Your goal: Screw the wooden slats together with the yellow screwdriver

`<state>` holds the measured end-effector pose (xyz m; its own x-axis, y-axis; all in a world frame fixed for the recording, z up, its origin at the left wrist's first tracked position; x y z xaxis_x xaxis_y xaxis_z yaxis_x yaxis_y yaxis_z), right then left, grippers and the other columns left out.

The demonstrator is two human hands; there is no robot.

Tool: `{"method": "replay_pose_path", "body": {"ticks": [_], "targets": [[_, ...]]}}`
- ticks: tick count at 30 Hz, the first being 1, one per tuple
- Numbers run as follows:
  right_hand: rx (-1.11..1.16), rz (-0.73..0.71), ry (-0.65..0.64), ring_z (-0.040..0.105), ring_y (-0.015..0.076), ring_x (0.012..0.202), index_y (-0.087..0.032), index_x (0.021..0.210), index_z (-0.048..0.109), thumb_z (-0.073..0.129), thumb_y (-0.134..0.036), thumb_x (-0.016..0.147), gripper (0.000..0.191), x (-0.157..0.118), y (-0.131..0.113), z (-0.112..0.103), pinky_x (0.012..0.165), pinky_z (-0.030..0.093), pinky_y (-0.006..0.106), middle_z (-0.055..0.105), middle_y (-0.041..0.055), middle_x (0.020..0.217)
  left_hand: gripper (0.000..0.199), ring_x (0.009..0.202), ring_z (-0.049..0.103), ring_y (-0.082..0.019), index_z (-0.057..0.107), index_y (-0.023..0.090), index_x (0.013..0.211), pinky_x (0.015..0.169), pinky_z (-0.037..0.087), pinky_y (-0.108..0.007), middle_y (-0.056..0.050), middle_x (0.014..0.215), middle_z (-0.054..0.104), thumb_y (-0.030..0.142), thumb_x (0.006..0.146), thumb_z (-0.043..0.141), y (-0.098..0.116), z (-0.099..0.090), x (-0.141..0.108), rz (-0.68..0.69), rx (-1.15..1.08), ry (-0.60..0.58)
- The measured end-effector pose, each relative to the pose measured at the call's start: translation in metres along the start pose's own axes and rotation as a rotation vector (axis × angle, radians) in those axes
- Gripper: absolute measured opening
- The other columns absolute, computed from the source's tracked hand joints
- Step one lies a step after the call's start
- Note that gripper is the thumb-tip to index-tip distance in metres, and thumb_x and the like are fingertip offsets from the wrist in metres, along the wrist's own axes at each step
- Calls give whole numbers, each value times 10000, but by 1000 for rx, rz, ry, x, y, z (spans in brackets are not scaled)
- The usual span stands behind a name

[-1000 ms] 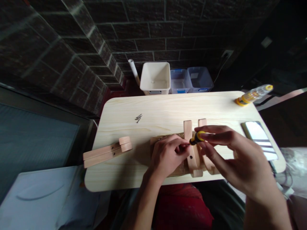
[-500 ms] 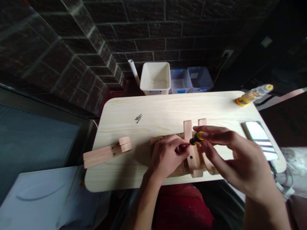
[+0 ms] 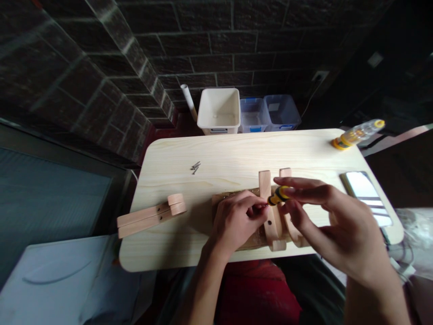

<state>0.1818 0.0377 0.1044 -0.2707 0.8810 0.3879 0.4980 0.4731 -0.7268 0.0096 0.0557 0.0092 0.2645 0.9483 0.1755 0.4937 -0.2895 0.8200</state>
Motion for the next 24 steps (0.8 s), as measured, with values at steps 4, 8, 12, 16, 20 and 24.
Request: {"method": "replay_pose_path", "body": {"ticks": [4, 8, 12, 16, 20, 24], "targets": [[-15, -14, 10, 755, 213, 1114, -243, 1162, 719, 720, -115, 977, 225, -1, 2, -1, 844, 634, 285, 773, 69, 1195, 86, 669, 656, -93, 781, 231, 927, 650, 491, -218, 32, 843, 750, 174, 882, 736, -1, 0, 0, -2, -3, -1], [-44, -46, 66, 738, 215, 1038, -236, 1078, 728, 758, -125, 957, 167, 2, 5, -1, 814, 626, 324, 738, 75, 1099, 109, 674, 656, -101, 784, 237, 929, 666, 499, -226, 29, 840, 746, 157, 880, 729, 0, 0, 1, 4, -1, 0], [-69, -61, 89, 724, 225, 1039, -227, 1063, 726, 778, -130, 939, 165, 2, 5, -1, 813, 624, 340, 716, 86, 1090, 120, 693, 663, -112, 784, 238, 930, 688, 509, -238, 23, 842, 747, 149, 878, 723, 1, 0, 1, 14, 6, 1], [-38, -39, 39, 705, 263, 1205, -226, 1140, 713, 740, -117, 950, 221, 1, 4, -2, 926, 623, 369, 720, 116, 1265, 108, 693, 665, -114, 784, 239, 949, 691, 513, -239, 19, 851, 752, 171, 885, 730, -1, 0, 0, 8, 6, -5], [12, -22, 15, 709, 255, 1256, -255, 1196, 698, 716, -83, 945, 305, 1, 2, -1, 1036, 594, 376, 735, 77, 1331, 86, 685, 666, -107, 784, 244, 943, 689, 510, -233, 23, 849, 751, 197, 901, 725, -2, 1, 0, -12, 4, -12], [31, -14, 1, 717, 237, 1256, -261, 1212, 696, 699, -62, 946, 333, 0, 0, 1, 1007, 611, 334, 734, 64, 1356, 80, 674, 658, -103, 778, 238, 927, 674, 496, -232, 25, 840, 747, 193, 899, 719, 0, 0, 0, -15, 5, -18]]}}
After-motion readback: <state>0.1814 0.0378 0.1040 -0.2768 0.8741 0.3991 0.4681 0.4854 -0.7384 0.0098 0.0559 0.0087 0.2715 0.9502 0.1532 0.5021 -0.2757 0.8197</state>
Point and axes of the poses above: each hand's wrist, its own x-axis towards the middle knuckle, its own z-axis out of the palm, y = z × x, the point moved 4 cm from there along x, towards the middle knuckle
